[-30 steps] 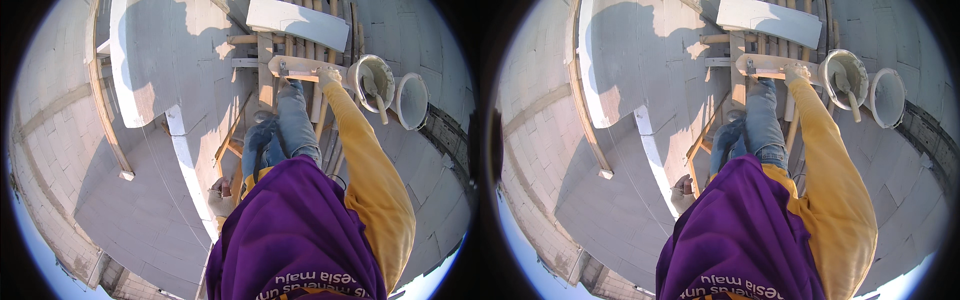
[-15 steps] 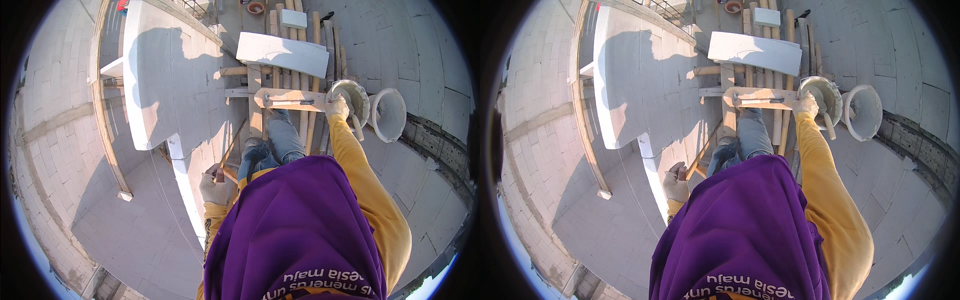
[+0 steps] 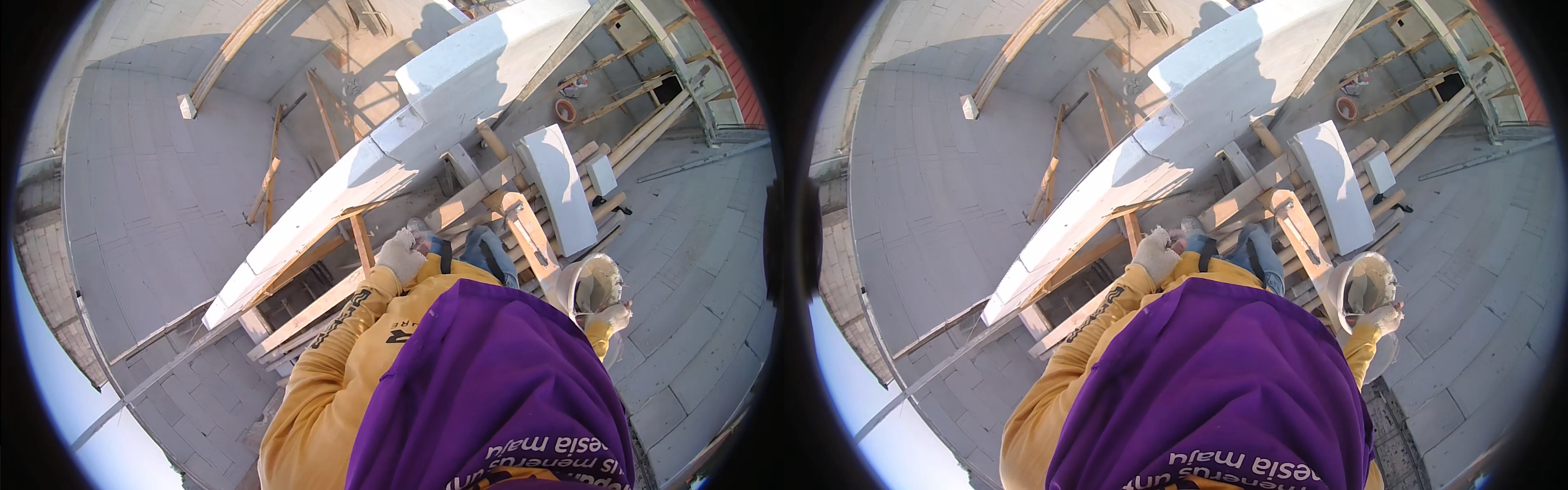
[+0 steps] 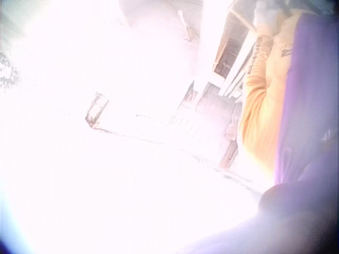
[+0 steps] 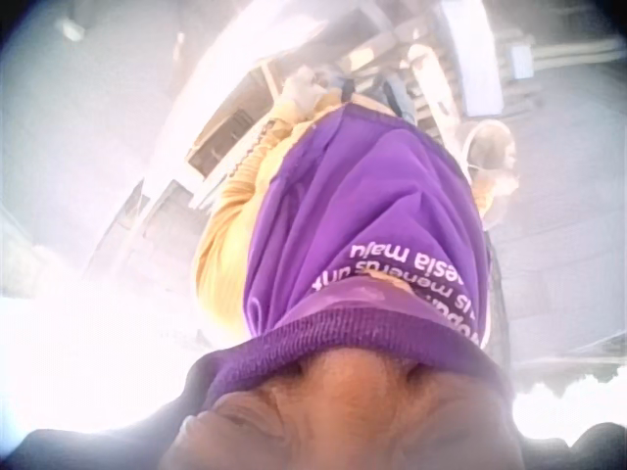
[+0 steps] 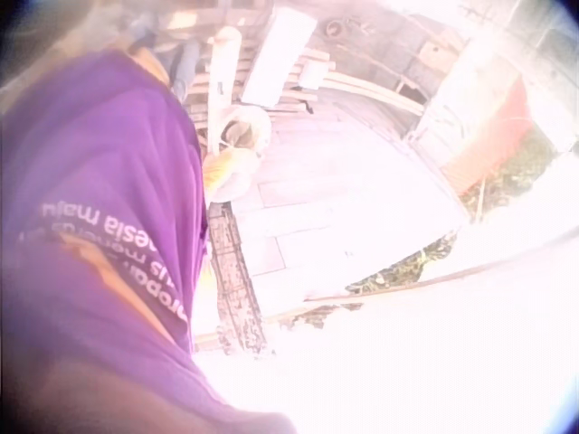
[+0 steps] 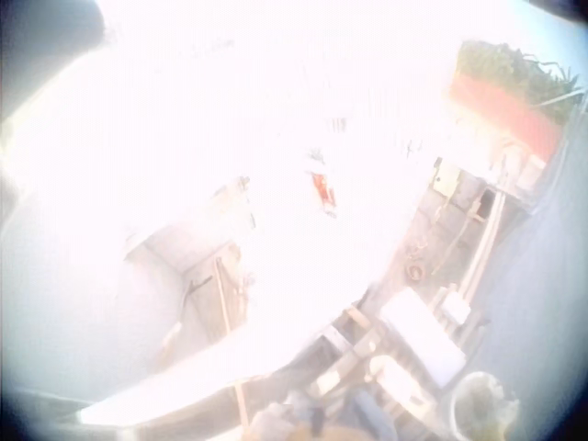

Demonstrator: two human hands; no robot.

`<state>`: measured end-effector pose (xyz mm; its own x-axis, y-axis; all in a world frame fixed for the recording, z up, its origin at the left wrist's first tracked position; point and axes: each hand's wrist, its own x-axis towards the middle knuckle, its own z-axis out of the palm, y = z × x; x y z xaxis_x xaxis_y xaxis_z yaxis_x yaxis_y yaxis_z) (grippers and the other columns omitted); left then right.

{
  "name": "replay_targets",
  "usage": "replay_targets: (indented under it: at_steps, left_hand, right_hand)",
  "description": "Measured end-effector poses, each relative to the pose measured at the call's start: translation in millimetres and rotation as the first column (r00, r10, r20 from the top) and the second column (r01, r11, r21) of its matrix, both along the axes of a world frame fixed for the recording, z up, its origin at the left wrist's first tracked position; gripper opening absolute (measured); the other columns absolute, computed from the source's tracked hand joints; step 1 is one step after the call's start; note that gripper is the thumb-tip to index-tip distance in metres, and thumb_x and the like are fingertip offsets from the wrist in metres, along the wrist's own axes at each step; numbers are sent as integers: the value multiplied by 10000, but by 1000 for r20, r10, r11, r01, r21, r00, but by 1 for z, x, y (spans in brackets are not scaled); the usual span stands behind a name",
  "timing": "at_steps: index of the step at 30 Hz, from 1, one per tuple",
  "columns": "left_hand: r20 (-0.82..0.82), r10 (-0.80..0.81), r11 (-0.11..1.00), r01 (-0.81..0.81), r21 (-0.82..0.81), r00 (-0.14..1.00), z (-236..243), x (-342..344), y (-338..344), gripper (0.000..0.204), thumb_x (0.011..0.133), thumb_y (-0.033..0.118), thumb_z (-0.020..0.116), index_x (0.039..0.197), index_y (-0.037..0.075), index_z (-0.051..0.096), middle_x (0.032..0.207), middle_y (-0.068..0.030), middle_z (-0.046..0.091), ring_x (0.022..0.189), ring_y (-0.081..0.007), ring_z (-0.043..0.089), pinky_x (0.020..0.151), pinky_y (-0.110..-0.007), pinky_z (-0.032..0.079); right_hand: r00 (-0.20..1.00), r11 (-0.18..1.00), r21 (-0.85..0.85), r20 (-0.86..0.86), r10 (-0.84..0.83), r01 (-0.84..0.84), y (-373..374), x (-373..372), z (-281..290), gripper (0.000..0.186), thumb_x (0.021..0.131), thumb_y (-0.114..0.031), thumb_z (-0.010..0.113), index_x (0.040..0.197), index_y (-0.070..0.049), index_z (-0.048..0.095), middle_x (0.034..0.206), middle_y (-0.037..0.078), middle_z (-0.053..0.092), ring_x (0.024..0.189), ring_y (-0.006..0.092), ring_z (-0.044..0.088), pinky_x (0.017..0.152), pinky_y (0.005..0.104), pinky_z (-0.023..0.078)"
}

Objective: The person applies mortar to the top of a block wall and to individual blocks using a trowel, then places the blocks on the wall and secures them by tapping with a hammer.

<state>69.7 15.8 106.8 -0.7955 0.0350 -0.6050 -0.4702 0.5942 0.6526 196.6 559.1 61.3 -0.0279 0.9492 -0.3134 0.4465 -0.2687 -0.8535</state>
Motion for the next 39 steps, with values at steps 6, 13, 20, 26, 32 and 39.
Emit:
replay_targets:
  at_steps: [6, 13, 20, 26, 32, 39]
  left_hand:
    - [-5, -289, 957, 289, -18, 957, 2, -20, 19, 514, 965, 385, 641, 1294, -9, 613, 1239, -234, 652, 1162, -372, 627, 1005, -411, 480]
    - [-127, -409, 888, 426, 174, 904, -1, -36, 54, 879, 922, 648, 559, 1492, -4, 407, 1480, -271, 448, 1395, -409, 406, 1162, -451, 344]
    - [-494, 36, 999, -19, 39, 869, 2, -18, 45, 1157, 703, 634, 818, 1513, -15, 307, 1499, -296, 375, 1383, -436, 394, 1139, -443, 360]
    - [-560, 448, 887, -268, 376, 697, 18, 9, 29, 1264, 611, 554, 888, 1533, -22, 243, 1577, -306, 222, 1486, -432, 191, 1199, -477, 200]
    - [-821, 348, 799, -602, 7, 452, 21, 24, 32, 802, 800, 237, 713, 1513, 54, 395, 1603, -201, 324, 1521, -409, 197, 1227, -506, 119]
    - [-636, 756, 538, -702, 467, 156, 14, 47, 1, 645, 859, 41, 612, 1485, 40, 458, 1491, -135, 473, 1354, -244, 433, 1111, -364, 349]
  right_hand:
    - [925, 952, -48, -254, 282, -303, -90, -89, 105, 350, 1010, -421, 584, 901, -89, 565, 605, -36, 396, 486, 104, 397, 469, 306, 358]
    - [640, 703, 37, -381, 667, -710, -187, -173, 157, 389, 977, -433, 659, 1038, -54, 600, 590, -50, 394, 459, 65, 384, 429, 250, 370]
    - [204, 225, -47, -629, 750, -973, -306, -218, 187, 250, 1038, -311, 572, 1071, -64, 559, 747, -12, 508, 559, 84, 505, 562, 275, 533]
    - [-198, -296, -116, -511, 836, -948, -403, -208, 207, 270, 1039, -270, 568, 1151, -25, 546, 950, 64, 606, 848, 153, 630, 722, 317, 572]
    - [-723, -736, 366, 203, 661, -570, -433, -197, 184, 218, 992, -190, 616, 1099, -7, 668, 1015, 145, 658, 878, 284, 643, 761, 405, 511]
    - [-606, -964, 97, 761, 231, -247, -393, -219, 144, 521, 904, -345, 646, 1235, 53, 589, 1106, 253, 630, 1004, 410, 629, 883, 474, 520]
